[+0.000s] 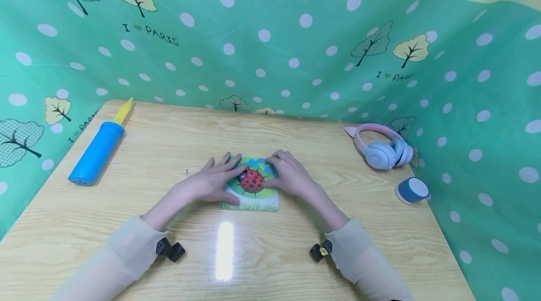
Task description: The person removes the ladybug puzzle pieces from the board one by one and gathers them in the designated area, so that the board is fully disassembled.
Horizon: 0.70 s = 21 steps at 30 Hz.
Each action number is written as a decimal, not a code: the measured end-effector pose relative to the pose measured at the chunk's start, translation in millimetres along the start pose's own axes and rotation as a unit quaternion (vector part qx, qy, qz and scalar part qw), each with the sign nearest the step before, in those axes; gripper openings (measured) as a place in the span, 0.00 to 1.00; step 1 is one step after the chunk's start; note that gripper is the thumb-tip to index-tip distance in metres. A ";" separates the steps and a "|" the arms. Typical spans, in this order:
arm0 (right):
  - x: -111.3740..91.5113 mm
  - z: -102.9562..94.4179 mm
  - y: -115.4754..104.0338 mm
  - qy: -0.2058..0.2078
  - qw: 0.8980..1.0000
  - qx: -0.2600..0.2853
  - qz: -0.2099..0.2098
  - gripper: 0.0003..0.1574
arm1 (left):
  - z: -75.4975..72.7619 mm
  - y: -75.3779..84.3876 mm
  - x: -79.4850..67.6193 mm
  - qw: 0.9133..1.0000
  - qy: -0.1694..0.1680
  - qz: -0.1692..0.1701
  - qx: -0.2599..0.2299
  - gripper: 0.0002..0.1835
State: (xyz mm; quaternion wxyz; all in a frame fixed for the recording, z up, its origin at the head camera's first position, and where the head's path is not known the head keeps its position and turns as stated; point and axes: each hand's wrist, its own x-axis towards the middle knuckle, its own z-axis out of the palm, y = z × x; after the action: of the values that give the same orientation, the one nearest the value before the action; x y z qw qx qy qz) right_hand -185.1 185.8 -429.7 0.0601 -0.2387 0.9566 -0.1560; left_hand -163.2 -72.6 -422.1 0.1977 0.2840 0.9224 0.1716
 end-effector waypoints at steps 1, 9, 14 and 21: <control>0.4 0.8 -0.1 -0.001 1.000 -0.002 -0.001 0.47 | 0.6 1.6 1.4 1.000 -0.001 0.000 0.000 0.56; 2.7 3.0 -2.9 -0.002 1.000 -0.003 -0.003 0.47 | 4.6 7.2 5.3 0.999 -0.026 -0.011 0.024 0.53; 2.2 0.5 -2.7 0.000 1.000 -0.001 -0.001 0.47 | 4.5 9.0 6.0 0.999 -0.031 -0.012 0.037 0.52; -2.6 0.5 -3.0 0.011 1.000 -0.022 -0.016 0.44 | 3.0 10.9 6.6 0.998 -0.035 -0.008 0.057 0.51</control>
State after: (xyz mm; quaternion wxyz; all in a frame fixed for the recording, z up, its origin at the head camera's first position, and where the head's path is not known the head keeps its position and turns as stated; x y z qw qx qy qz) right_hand -181.4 184.3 -429.1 0.0414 -0.2536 0.9564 -0.1387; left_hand -161.9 -59.5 -421.8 0.2146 0.2931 0.9255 0.1074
